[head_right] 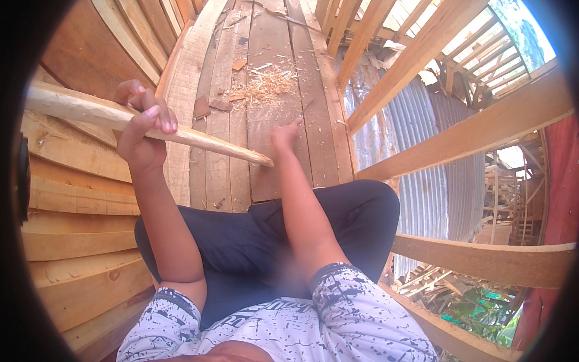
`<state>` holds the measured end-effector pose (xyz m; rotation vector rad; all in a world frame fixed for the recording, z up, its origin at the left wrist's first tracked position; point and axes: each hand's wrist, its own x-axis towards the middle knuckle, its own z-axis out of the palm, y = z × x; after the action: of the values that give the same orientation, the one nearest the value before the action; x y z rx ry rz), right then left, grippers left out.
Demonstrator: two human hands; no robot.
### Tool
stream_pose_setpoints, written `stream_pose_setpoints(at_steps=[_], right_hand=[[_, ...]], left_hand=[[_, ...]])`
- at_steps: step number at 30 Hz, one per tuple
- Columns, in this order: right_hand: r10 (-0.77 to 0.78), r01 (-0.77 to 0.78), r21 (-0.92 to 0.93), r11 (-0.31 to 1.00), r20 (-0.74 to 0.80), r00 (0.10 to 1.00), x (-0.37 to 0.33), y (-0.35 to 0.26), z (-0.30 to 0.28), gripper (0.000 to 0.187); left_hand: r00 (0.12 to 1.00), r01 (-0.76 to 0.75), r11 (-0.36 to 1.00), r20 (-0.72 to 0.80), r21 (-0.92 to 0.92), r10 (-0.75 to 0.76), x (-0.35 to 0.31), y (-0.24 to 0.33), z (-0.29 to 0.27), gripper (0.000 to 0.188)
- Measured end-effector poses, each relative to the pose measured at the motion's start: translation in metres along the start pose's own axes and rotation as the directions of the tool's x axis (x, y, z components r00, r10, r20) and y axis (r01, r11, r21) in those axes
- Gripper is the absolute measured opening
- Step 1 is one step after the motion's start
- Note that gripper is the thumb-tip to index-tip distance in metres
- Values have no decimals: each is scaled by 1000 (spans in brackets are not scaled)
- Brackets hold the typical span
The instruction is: The person sits on a wooden floor and uses a chisel to carve and shape a curved piece of wood. They hold the wood with one hand and repeatedly scrape the surface with the chisel, removing wood shavings.
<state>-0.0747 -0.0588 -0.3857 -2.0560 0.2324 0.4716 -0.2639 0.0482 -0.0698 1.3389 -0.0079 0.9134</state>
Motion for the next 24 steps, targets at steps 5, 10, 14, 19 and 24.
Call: stream_pose_setpoints(at_steps=[5, 10, 14, 19, 24], right_hand=[[-152, 143, 81, 986, 119, 981, -8, 11, 13, 79], [165, -139, 327, 935, -52, 985, -36, -20, 0, 52], [406, -371, 413, 832, 5, 914, -83, -43, -5, 44], [373, -378, 311, 872, 78, 925, -2, 33, 19, 39], [92, -221, 162, 962, 568, 818, -63, -20, -3, 17]], left_hand=[[1000, 1, 1000, 7, 1, -1, 0, -1, -4, 33], [1000, 10, 1000, 0, -4, -10, 0, -1, -7, 33], [1000, 10, 1000, -15, -6, -10, -3, 3, -10, 34], [997, 52, 991, 61, -127, -44, 3, 0, 8, 34], [999, 40, 998, 28, -40, -39, -3, 8, -7, 35]])
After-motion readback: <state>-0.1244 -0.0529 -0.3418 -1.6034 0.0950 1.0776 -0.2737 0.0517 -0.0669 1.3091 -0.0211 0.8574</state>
